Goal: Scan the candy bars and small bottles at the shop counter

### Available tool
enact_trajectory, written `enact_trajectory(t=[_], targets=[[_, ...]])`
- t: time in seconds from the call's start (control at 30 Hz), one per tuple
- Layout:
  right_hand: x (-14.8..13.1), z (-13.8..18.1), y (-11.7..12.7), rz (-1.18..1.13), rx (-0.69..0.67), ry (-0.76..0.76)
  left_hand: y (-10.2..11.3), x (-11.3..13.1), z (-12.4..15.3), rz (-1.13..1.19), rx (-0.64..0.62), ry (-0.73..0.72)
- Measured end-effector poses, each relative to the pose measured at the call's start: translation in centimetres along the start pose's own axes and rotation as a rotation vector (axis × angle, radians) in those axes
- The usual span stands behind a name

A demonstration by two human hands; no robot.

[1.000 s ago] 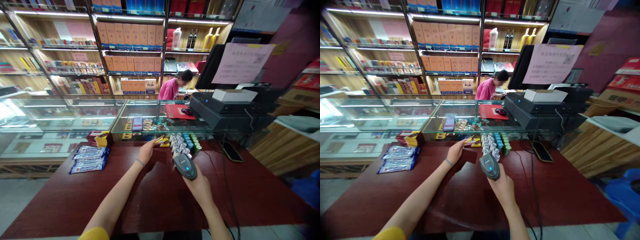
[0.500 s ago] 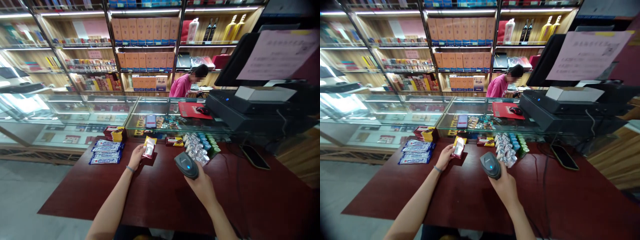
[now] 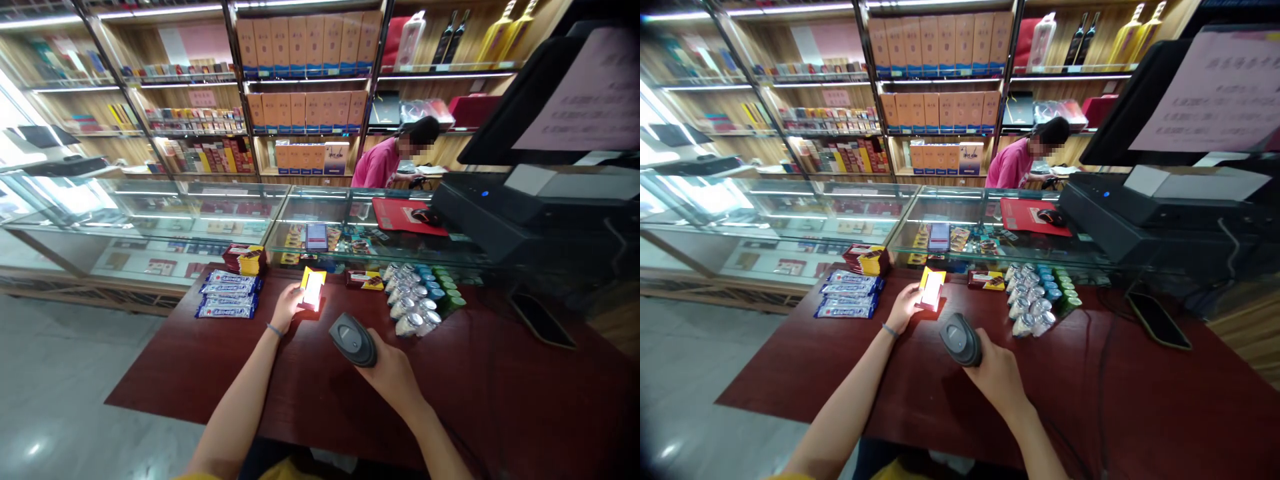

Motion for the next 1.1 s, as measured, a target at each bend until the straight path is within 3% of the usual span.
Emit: enact_trajectory(t=[0.3,0.47,0.7,0.87,1.0,1.1], targets=[[0.0,0.1,0.1,-0.016,0.059,-0.049,-0.3,0.1,-0.2,0.028,0.045,0.092],[0.4,0.0,-0.1,0.006,0.104,-0.054,-0.4,0.8,-0.3,0.051,0.119,0.015],[0.9,-0.7,-0.2,0.004,0.132,-0.074,1.8,6.0,-0.4,-0.242,0.226,-0.486],[1.0,-1.1,-0.3,-0.002,0.149,-0.080,6.6,10.7,-0.6,-0.459,0.350,-0.763],[0.5,-1.3,-0.4,0.001,0.164,-0.087,10.6,13.9,-1.9,-0.865,0.431,-0.966],[0.3,-1.4,-0.4,-0.001,0.174,-0.094,12.5,15.6,-3.5,-1.145,0.378,-1.042]])
Point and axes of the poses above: each hand's wrist, its own z-axis away from the middle knuckle, its own y-axis out of the back of the hand, x = y × z, the point moved 1 cm from there along -z, towards the middle knuckle, and after that the axes turned 13 degrees about x, right-handed, at the moved point
